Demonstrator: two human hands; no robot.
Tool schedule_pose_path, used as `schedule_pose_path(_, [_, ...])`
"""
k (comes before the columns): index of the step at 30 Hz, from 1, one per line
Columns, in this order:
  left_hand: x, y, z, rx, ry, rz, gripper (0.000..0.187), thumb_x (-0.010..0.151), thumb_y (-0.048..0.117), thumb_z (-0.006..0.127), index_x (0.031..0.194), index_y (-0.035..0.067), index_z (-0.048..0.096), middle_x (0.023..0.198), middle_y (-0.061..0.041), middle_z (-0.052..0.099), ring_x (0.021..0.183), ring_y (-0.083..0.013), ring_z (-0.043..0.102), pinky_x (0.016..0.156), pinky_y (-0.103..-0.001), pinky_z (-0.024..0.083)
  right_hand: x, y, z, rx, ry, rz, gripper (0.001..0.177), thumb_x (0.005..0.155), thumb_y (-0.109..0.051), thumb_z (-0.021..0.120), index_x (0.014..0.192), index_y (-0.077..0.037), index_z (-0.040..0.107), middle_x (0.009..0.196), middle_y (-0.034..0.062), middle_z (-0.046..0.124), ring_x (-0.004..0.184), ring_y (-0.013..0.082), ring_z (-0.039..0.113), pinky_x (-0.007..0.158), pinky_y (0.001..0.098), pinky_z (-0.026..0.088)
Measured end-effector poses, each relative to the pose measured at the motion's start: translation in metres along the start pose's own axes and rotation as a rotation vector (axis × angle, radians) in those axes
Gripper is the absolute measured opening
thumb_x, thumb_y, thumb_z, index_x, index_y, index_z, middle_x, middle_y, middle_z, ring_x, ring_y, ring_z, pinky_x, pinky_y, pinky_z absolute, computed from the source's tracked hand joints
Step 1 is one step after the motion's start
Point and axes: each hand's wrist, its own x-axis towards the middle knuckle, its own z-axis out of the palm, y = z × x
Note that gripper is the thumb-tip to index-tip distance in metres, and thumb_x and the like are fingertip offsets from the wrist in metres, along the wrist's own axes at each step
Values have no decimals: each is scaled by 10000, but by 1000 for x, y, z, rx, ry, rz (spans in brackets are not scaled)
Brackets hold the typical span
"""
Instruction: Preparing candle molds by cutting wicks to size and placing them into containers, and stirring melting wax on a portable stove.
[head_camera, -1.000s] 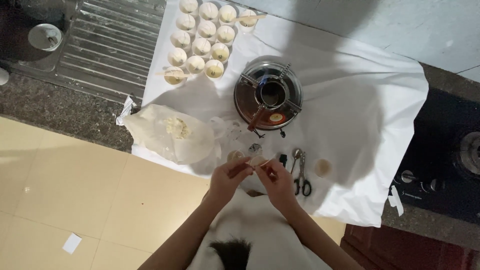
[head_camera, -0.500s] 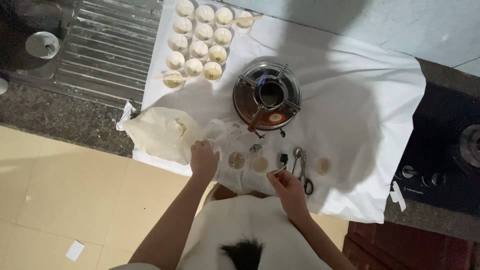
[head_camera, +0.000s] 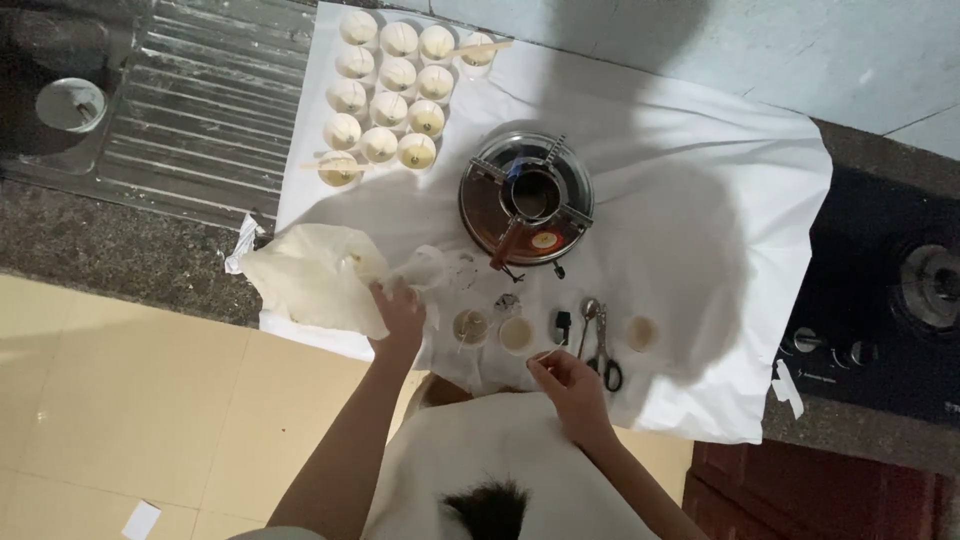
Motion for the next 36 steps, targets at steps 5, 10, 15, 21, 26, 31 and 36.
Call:
schedule_pose_path(5, [-19,-32,70,-1802,279,293,960,796,182,845,1554,266,261,1458,-107,383,1347,-379,410,1175,-599,271,-2,-7,3,-44,1,11,207,918,-274,725,870,-78,772,693,-3,625,648,92,507,620,263,393])
schedule_pose_path(10, [-56,-21,62,-3301,159,-359,297,966,254,626,1200,79,573,1008,-129,573,850,-305,655,713,-437,572,7,-6,9,-19,-77,-18,199,913,-254,753,852,-67,782,700,-5,602,661,104,505,620,288,410])
schedule_pose_path(15, [-169,-84,184,-3556,361,-204,149,908,246,659,926,122,578,882,-65,620,851,-243,592,754,-413,469,0,-65,25,294,-240,154,114,841,-142,795,774,-58,756,1292,89,797,952,167,706,699,329,510])
schedule_pose_path(21, [-244,-129,314,-3816,578,81,467,733,191,803,1193,226,731,1286,58,748,887,-115,763,710,-244,680,-10,-143,25,553,-561,-368,125,891,79,711,923,-41,720,927,65,698,915,164,632,890,312,442])
schedule_pose_path(26, [-275,-152,387,-3810,1139,383,478,765,49,701,1223,185,676,819,25,651,711,-65,587,667,-217,585,-65,-265,2,509,-410,-678,202,880,-216,757,901,-15,763,1140,256,789,1050,300,766,941,449,581])
schedule_pose_path(31, [-301,-179,429,-3991,1037,750,481,836,22,499,1270,162,652,1023,-31,698,887,-123,624,837,-251,488,-105,-308,-15,605,-308,-807,40,914,-76,703,891,-42,701,1125,222,769,1183,385,738,1037,509,546])
schedule_pose_path(36, [-300,-197,424,-3689,2094,194,303,992,235,550,1210,31,604,955,-8,586,866,-70,564,950,-298,592,-136,-333,-22,582,-220,-864,137,974,-53,579,1039,-2,688,1186,217,768,1254,334,710,1157,471,517])
